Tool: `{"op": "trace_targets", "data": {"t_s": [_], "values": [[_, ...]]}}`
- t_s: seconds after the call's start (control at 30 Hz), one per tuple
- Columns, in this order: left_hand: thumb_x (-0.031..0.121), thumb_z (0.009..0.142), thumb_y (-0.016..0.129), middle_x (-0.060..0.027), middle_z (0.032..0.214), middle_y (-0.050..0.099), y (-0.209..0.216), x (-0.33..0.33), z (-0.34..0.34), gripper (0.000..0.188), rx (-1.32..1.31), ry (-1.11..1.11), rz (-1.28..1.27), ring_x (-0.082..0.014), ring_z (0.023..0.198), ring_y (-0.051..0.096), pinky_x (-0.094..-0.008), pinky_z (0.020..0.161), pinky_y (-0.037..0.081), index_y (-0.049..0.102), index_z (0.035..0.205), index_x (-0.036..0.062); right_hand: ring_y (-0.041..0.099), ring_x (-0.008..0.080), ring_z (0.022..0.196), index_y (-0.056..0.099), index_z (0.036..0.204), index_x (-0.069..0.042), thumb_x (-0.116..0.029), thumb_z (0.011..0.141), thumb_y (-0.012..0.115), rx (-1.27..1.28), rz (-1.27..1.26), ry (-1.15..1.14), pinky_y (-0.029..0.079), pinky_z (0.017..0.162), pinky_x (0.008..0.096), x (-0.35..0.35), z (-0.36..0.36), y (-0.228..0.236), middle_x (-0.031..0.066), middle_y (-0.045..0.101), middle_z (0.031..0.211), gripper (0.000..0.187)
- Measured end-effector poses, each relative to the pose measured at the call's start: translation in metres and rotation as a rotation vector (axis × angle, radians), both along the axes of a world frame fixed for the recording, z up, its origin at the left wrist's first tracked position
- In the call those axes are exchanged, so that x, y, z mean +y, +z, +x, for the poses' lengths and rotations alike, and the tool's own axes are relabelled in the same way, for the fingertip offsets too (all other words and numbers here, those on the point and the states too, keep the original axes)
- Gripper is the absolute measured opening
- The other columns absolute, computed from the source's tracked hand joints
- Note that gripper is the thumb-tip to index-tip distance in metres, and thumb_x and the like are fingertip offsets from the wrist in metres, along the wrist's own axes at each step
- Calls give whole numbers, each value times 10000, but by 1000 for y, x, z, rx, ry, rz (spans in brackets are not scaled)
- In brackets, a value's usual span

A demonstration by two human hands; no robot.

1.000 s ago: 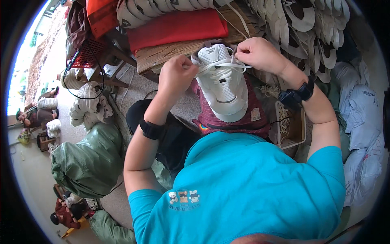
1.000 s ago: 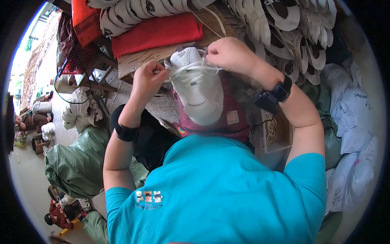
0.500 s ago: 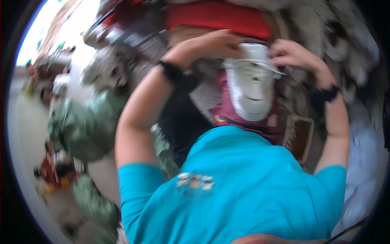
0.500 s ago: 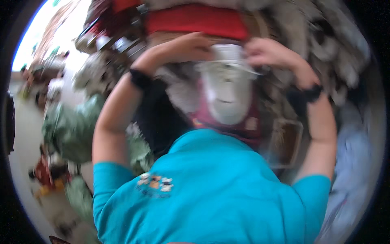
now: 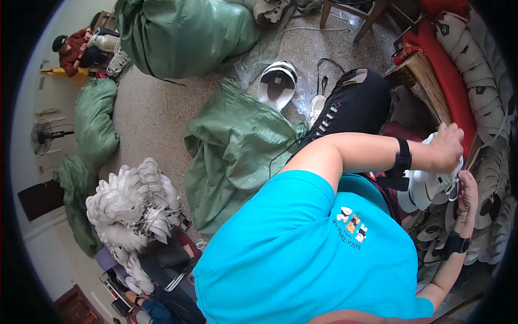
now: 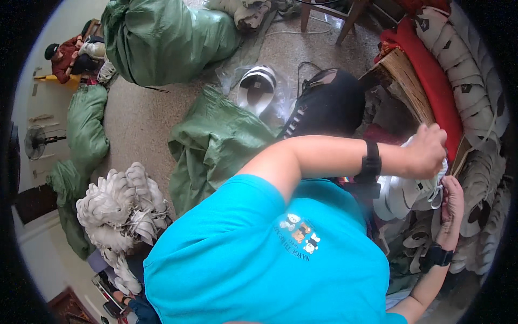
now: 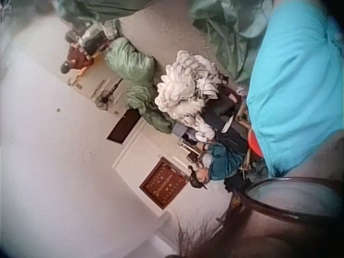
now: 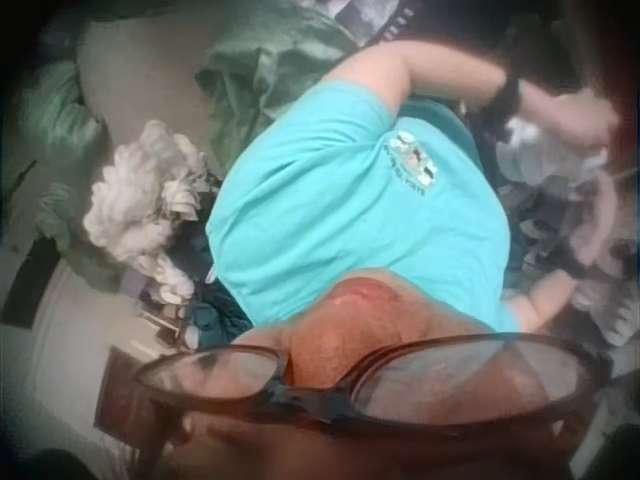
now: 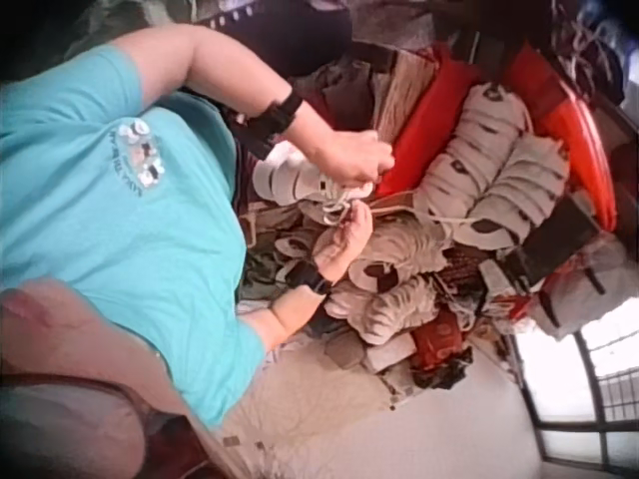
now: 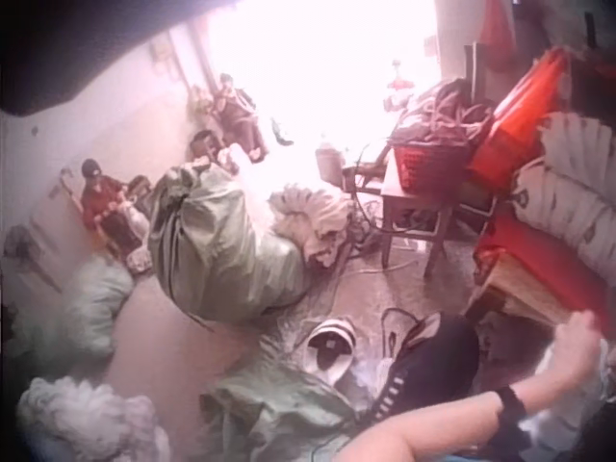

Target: The person sits on the floor and laces a white sneaker by hand. They repeatedly thread the laces through the eyelets, pull them tight, and adjust the fit. The person works on one shoe at a time, handling the laces and the shoe directly without tools.

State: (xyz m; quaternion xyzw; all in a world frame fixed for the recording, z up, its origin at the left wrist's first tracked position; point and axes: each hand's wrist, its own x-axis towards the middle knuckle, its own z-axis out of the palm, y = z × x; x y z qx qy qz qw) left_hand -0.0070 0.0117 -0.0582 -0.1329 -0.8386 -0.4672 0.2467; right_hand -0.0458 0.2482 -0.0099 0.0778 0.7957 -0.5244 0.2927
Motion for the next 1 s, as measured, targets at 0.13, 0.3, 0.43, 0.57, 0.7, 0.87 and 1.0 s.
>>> {"op": "trace_targets", "data": {"t_s": [0.13,0.3,0.43,0.57,0.7,0.87,1.0], "values": [[241,664,703,-81,915,541,22,14,27,156,115,-127,74,-262,977,467,-407,821,344,703,671,85,512,33,734,638,957,-52,-150,977,597,210,12,-50,402,661,188,-16,17,7,-64,591,836,108],[217,658,712,-107,836,564,20,0,46,124,158,-221,231,-312,881,533,-452,721,406,674,675,100,492,45,808,628,1095,-5,-120,1003,543,448,-77,-86,396,731,192,-65,49,55,-17,577,953,169],[128,743,673,-116,844,618,23,-53,36,142,84,-195,240,-334,867,584,-453,731,467,676,879,87,504,64,739,650,1089,-18,-166,987,563,557,-345,-121,410,682,210,-85,49,55,-23,587,885,200],[123,915,608,-135,1017,585,0,-72,19,169,-113,-81,342,-286,945,532,-398,836,432,623,1045,17,569,95,831,656,1093,-40,-242,966,592,674,-120,-352,470,768,255,-71,37,-3,0,636,953,247],[252,993,509,-143,1054,579,-2,-67,9,309,-441,-357,498,-236,987,535,-370,849,436,584,1080,-34,593,120,937,627,1141,-30,-281,979,564,253,-330,-183,472,849,299,-62,55,-32,26,656,1044,305],[349,1048,398,-183,1297,525,-10,-43,16,520,-541,-460,533,-261,1223,491,-343,1061,351,450,1369,-57,605,179,1015,610,1200,3,-439,1002,470,224,-518,-168,441,963,326,-48,74,-14,61,665,1128,505],[419,1054,333,-136,1374,485,42,-45,37,569,-336,-615,562,-199,1259,457,-329,1064,361,377,1444,7,606,240,1136,544,1281,44,-525,1006,404,-147,-1208,-254,453,1018,395,-33,83,18,163,651,1198,647]]}}
